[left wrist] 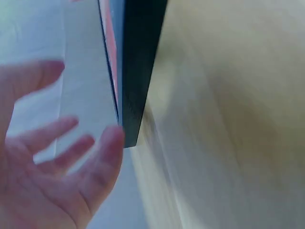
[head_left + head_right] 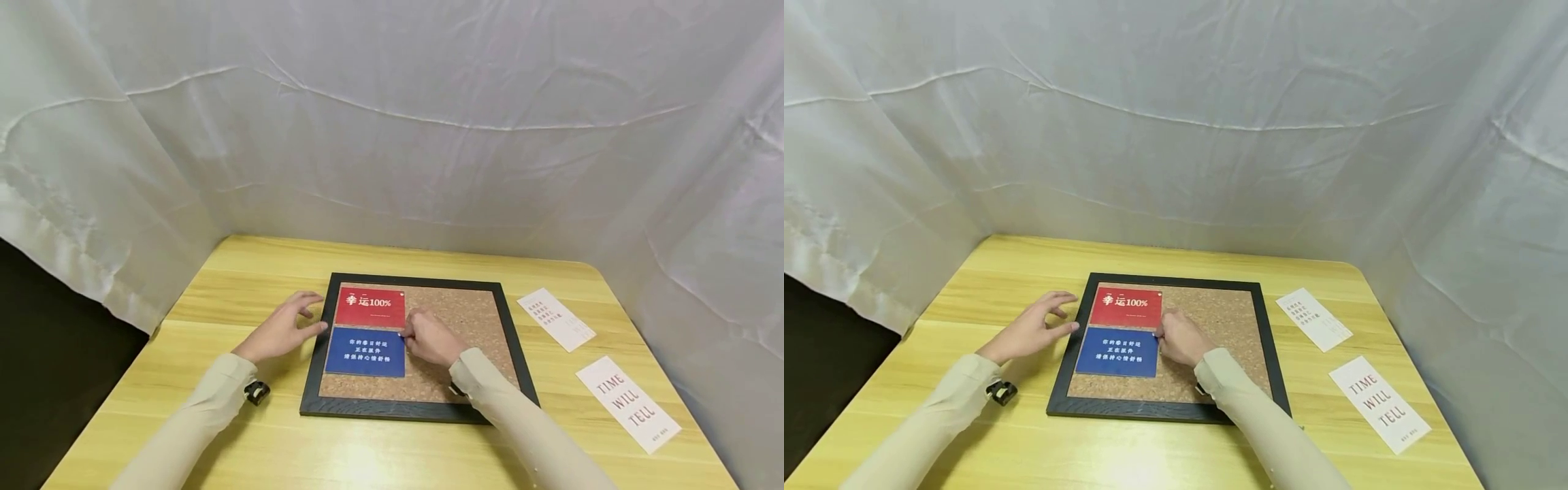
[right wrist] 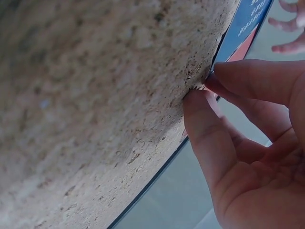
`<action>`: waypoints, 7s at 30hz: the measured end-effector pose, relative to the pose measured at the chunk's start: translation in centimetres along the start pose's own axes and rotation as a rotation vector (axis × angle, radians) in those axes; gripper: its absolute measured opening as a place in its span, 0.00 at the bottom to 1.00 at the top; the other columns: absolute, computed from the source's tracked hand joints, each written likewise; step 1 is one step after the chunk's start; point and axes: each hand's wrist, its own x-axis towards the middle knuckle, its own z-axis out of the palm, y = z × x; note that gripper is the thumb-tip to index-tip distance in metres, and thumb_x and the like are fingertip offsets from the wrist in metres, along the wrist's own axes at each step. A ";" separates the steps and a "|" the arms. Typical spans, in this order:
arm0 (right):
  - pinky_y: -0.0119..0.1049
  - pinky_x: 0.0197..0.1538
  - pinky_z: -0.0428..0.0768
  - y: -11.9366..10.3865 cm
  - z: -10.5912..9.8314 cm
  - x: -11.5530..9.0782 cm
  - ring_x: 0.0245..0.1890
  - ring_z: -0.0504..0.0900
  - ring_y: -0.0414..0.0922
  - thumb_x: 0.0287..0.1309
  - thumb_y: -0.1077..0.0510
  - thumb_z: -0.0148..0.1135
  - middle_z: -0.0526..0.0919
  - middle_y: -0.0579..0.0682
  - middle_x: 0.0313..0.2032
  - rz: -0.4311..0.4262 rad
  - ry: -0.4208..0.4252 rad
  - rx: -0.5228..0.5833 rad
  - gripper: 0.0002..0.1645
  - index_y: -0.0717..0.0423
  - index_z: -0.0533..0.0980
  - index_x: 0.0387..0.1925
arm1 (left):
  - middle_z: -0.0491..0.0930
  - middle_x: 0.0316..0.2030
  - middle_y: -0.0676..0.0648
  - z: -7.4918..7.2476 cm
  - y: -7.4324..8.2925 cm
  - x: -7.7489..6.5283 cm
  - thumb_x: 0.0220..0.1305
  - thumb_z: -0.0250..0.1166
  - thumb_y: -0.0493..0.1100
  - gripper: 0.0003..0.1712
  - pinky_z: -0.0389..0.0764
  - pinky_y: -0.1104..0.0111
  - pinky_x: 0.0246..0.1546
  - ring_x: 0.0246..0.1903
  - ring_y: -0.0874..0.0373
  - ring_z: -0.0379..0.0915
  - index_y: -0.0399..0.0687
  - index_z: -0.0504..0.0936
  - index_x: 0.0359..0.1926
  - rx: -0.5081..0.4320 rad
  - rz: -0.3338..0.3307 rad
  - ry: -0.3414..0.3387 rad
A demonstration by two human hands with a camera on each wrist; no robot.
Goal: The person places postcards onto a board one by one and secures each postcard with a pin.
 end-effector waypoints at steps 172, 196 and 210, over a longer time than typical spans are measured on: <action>0.28 0.37 0.84 21.0 -11.3 -20.8 0.30 0.80 0.35 0.73 0.62 0.58 0.83 0.39 0.34 0.880 0.094 0.985 0.05 0.50 0.78 0.46 | 0.86 0.51 0.36 2.8 -2.5 1.9 0.63 0.74 0.43 0.26 0.82 0.72 0.35 0.31 0.62 0.82 0.35 0.83 0.60 -0.514 -0.474 0.085; 0.28 0.43 0.86 17.6 -11.7 -18.3 0.36 0.82 0.34 0.73 0.59 0.61 0.84 0.35 0.39 0.825 0.127 1.035 0.08 0.49 0.78 0.50 | 0.86 0.52 0.37 2.8 -2.3 2.0 0.63 0.74 0.44 0.27 0.82 0.72 0.35 0.33 0.61 0.81 0.36 0.83 0.60 -0.509 -0.491 0.082; 0.30 0.42 0.87 14.5 -10.5 -15.7 0.36 0.85 0.35 0.70 0.63 0.63 0.86 0.39 0.37 0.766 0.127 1.066 0.10 0.56 0.79 0.50 | 0.85 0.54 0.36 2.9 -2.5 2.0 0.63 0.74 0.45 0.27 0.83 0.71 0.37 0.34 0.61 0.82 0.36 0.83 0.61 -0.518 -0.486 0.076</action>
